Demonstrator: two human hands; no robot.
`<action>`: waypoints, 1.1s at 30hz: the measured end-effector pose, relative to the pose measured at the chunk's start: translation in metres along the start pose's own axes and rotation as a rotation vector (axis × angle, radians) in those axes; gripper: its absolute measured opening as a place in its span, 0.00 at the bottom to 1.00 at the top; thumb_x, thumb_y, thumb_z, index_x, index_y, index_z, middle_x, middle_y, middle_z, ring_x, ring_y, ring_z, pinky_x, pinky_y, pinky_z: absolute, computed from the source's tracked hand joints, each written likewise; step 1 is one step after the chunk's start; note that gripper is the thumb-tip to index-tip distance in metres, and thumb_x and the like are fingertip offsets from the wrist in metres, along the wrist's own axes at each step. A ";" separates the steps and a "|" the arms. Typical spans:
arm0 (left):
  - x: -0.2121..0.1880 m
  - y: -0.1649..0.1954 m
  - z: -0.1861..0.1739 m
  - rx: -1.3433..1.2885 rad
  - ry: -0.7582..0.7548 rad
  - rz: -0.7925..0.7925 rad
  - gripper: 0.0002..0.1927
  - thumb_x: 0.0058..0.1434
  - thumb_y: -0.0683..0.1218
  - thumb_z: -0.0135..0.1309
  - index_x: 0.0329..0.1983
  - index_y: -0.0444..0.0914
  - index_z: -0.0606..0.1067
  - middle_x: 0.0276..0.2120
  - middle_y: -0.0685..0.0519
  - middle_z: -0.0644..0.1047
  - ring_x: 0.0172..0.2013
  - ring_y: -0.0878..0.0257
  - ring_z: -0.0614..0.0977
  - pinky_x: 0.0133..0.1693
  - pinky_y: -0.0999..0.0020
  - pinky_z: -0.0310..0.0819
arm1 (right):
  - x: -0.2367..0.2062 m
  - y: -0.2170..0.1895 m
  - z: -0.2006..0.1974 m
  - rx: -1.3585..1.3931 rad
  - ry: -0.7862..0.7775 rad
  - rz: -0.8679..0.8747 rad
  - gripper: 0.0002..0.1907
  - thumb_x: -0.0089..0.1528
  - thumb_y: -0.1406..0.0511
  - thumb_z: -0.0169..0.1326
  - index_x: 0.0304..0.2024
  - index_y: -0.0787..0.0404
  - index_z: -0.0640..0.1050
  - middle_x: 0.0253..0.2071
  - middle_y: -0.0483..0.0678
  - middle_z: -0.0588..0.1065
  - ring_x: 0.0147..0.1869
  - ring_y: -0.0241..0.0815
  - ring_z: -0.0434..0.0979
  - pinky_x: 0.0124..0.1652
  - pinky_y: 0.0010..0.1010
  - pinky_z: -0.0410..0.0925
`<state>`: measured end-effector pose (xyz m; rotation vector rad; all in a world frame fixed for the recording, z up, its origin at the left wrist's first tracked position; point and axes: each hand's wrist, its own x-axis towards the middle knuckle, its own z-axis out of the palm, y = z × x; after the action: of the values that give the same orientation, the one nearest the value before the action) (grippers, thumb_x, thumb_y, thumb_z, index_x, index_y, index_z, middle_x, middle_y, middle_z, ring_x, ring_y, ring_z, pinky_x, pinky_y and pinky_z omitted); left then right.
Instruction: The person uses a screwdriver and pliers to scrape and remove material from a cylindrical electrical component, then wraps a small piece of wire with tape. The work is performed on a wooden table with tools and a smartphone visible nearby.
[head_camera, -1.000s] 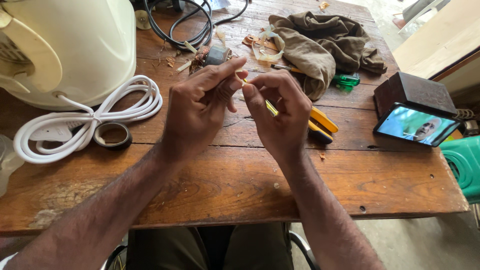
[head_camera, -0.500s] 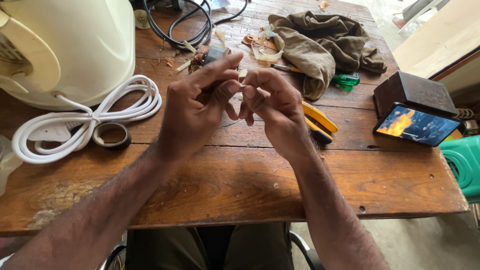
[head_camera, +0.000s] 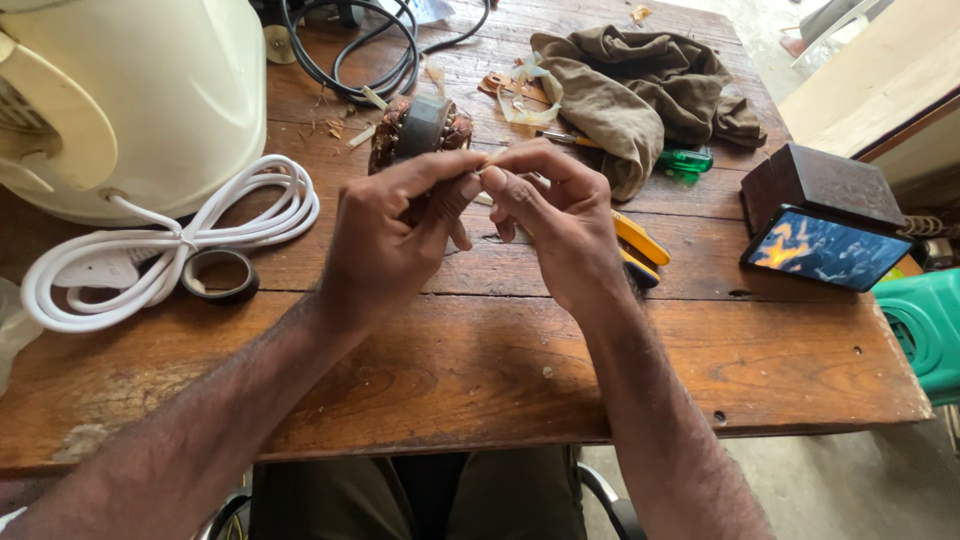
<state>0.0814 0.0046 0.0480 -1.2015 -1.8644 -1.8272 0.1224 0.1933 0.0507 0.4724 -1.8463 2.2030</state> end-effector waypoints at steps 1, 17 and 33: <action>0.000 0.000 0.000 0.007 -0.004 -0.007 0.12 0.73 0.42 0.55 0.56 0.32 0.78 0.38 0.47 0.85 0.30 0.68 0.86 0.28 0.77 0.83 | 0.001 0.000 -0.001 0.038 0.002 0.022 0.10 0.70 0.67 0.60 0.50 0.67 0.78 0.40 0.45 0.78 0.40 0.30 0.76 0.37 0.24 0.70; -0.002 -0.002 0.003 -0.072 -0.046 -0.009 0.13 0.72 0.40 0.54 0.58 0.31 0.76 0.42 0.44 0.85 0.34 0.66 0.87 0.32 0.76 0.87 | 0.002 0.001 -0.012 0.315 -0.076 0.167 0.11 0.68 0.70 0.61 0.49 0.64 0.74 0.40 0.47 0.78 0.41 0.35 0.79 0.39 0.28 0.72; 0.001 0.002 0.007 -0.161 -0.025 -0.038 0.15 0.72 0.41 0.54 0.60 0.31 0.75 0.42 0.45 0.84 0.35 0.67 0.86 0.34 0.76 0.86 | 0.004 0.004 -0.014 0.323 -0.031 0.104 0.08 0.68 0.70 0.60 0.47 0.63 0.74 0.41 0.47 0.78 0.44 0.35 0.80 0.42 0.28 0.73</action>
<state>0.0847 0.0107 0.0492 -1.2542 -1.7928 -2.0255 0.1161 0.2060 0.0460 0.4783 -1.5648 2.5927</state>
